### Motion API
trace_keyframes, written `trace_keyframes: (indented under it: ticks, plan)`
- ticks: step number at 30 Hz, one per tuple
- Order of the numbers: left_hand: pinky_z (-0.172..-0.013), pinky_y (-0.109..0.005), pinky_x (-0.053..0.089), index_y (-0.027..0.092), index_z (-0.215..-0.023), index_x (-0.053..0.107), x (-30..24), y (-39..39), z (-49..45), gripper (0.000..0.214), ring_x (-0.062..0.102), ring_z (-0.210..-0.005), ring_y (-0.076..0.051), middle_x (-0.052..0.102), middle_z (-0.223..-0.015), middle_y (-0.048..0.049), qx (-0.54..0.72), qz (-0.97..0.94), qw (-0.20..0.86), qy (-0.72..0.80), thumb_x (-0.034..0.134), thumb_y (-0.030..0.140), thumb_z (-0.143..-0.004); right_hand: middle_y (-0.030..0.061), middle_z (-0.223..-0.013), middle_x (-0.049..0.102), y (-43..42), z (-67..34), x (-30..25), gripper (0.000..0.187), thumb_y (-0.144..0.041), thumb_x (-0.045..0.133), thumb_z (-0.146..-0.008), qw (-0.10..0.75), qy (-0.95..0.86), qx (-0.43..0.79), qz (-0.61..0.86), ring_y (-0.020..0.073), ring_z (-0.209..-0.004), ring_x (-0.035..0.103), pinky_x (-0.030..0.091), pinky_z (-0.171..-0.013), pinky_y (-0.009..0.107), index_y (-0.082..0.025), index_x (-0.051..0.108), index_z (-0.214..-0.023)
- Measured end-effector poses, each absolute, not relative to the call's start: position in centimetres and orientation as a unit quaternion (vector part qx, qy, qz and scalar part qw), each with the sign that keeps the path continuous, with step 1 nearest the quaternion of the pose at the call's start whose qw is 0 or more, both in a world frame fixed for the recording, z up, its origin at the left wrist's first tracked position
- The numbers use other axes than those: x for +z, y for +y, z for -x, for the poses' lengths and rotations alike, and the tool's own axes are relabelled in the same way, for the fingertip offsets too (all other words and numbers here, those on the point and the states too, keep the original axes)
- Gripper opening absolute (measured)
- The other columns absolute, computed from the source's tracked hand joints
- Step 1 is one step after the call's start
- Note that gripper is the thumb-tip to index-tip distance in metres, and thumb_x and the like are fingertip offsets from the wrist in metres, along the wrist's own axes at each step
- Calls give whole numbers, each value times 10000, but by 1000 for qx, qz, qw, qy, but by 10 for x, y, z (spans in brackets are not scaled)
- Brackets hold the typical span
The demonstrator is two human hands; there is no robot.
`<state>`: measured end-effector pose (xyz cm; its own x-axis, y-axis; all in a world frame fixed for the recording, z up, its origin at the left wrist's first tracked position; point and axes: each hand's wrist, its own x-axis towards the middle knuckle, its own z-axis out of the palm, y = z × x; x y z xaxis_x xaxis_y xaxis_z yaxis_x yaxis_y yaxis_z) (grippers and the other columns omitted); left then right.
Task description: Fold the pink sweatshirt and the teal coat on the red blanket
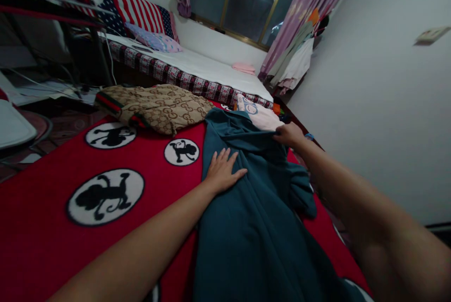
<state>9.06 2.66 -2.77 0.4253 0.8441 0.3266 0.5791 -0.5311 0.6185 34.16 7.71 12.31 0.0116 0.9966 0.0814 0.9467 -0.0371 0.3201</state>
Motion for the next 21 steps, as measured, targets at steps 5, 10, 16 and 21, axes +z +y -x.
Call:
trace_keyframes:
  ticks: [5, 10, 16, 21]
  plan:
    - [-1077, -396, 398, 133, -1336, 474, -26, 43, -78, 450, 491, -1284, -245, 489, -1389, -173, 575, -609, 324, 440, 440, 357, -946, 84, -895, 686, 36, -275, 179, 300, -410, 594, -827, 61, 705, 214, -673, 251, -930, 622, 417, -780, 322, -163, 737, -917]
    - [-1037, -362, 435, 155, -1277, 499, -30, 51, -69, 373, 559, -1203, -214, 562, -1312, -143, 629, -497, 411, 434, 427, 338, -960, 6, -814, 671, -35, -208, 189, 359, -532, 585, -844, 3, 828, -28, -561, 135, -735, 603, 381, -651, 229, -217, 723, -949]
    - [-985, -346, 477, 178, -1250, 516, -32, 57, -64, 350, 586, -1161, -202, 588, -1276, -122, 648, -438, 441, 441, 475, 332, -938, 43, -928, 698, -90, -215, 148, 403, -547, 641, -803, 24, 813, -113, -571, 179, -795, 637, 402, -630, 245, -236, 693, -1055]
    - [-985, -402, 489, 156, -1200, 573, -27, 52, -61, 427, 592, -1127, -247, 553, -1270, -139, 613, -515, 381, 463, 645, 193, -781, 93, -1220, 597, -129, -226, 103, 841, -490, 812, -604, 125, 831, -135, -525, 272, -1027, 604, 447, -796, 320, -270, 502, -1354]
